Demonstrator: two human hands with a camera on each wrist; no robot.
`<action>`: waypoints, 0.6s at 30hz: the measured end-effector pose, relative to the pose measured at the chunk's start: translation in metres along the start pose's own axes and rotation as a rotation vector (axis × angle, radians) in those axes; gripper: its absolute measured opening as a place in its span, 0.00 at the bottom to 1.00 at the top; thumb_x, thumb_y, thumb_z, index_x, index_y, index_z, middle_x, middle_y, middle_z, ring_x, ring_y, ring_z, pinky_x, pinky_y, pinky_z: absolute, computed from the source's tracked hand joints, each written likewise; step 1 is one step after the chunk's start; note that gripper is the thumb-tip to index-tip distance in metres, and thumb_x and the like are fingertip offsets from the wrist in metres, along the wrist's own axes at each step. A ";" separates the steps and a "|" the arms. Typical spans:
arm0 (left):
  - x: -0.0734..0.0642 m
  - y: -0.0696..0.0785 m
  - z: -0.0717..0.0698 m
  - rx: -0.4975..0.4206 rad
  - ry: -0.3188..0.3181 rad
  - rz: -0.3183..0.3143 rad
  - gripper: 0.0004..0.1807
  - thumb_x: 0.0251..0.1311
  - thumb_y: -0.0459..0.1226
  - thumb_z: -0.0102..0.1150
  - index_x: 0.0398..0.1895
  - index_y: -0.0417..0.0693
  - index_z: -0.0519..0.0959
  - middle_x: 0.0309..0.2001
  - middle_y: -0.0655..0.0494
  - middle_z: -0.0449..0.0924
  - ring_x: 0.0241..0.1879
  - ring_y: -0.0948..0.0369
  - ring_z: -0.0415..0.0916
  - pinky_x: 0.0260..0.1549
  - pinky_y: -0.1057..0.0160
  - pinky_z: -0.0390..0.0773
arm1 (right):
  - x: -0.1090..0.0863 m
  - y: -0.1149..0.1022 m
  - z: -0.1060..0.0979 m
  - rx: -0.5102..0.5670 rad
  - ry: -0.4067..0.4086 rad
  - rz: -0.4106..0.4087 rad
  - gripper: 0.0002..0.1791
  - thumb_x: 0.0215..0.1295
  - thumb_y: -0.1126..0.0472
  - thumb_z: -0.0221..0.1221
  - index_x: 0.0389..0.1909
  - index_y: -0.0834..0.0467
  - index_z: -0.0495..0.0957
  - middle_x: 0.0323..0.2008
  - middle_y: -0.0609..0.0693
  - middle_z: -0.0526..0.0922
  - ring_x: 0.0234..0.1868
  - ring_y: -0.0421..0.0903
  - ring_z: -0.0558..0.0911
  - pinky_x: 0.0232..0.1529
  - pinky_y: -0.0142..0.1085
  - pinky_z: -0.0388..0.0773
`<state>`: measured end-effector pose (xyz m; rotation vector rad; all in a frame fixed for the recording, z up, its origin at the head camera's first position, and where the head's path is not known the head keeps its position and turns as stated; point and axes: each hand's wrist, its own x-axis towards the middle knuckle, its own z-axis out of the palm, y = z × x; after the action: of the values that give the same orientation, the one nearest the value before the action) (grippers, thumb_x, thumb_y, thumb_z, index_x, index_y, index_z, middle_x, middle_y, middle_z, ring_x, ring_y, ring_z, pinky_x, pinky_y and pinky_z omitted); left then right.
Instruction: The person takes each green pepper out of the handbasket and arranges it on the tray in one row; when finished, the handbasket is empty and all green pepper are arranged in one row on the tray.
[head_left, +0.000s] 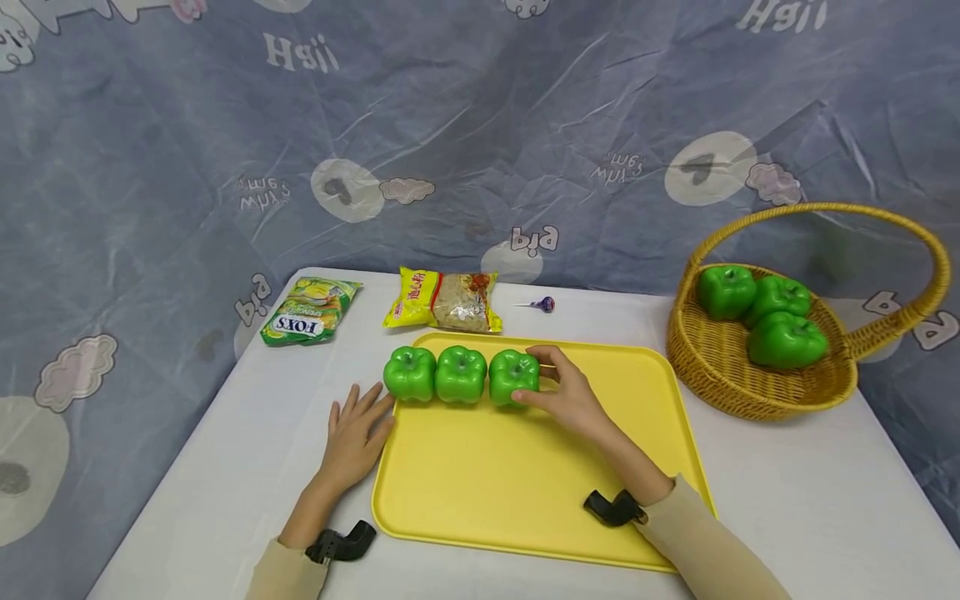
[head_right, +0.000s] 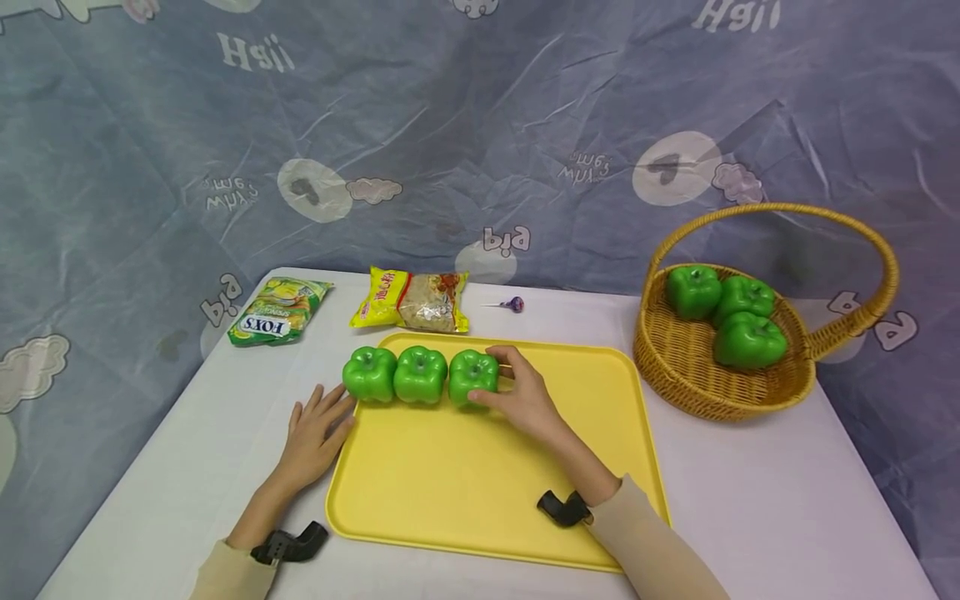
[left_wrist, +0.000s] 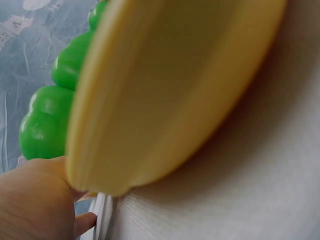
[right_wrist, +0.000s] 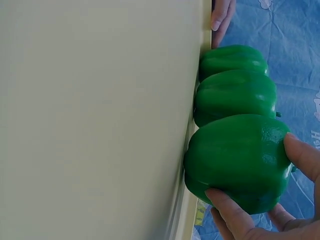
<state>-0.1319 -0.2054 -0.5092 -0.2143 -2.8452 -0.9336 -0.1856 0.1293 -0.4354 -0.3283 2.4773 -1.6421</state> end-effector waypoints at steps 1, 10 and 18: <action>0.000 0.000 0.000 0.001 0.005 0.003 0.24 0.71 0.44 0.49 0.68 0.51 0.71 0.73 0.42 0.61 0.74 0.33 0.43 0.66 0.27 0.35 | 0.000 0.000 0.000 -0.004 -0.001 -0.003 0.39 0.55 0.62 0.71 0.67 0.60 0.64 0.62 0.61 0.71 0.65 0.64 0.73 0.57 0.51 0.78; 0.001 0.000 -0.001 0.000 -0.007 -0.001 0.24 0.71 0.44 0.50 0.68 0.52 0.71 0.73 0.43 0.61 0.75 0.34 0.42 0.66 0.27 0.34 | 0.001 0.000 0.000 0.023 -0.029 -0.024 0.40 0.55 0.64 0.71 0.68 0.60 0.63 0.63 0.61 0.69 0.66 0.63 0.71 0.56 0.47 0.79; 0.001 0.000 0.000 0.002 -0.001 0.001 0.24 0.71 0.44 0.50 0.68 0.51 0.71 0.73 0.42 0.61 0.74 0.33 0.43 0.66 0.27 0.35 | 0.003 0.001 0.001 0.051 -0.044 -0.036 0.43 0.53 0.67 0.71 0.69 0.60 0.61 0.65 0.61 0.67 0.66 0.62 0.71 0.56 0.46 0.79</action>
<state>-0.1328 -0.2055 -0.5087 -0.2158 -2.8468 -0.9310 -0.1881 0.1285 -0.4367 -0.4002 2.4068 -1.6899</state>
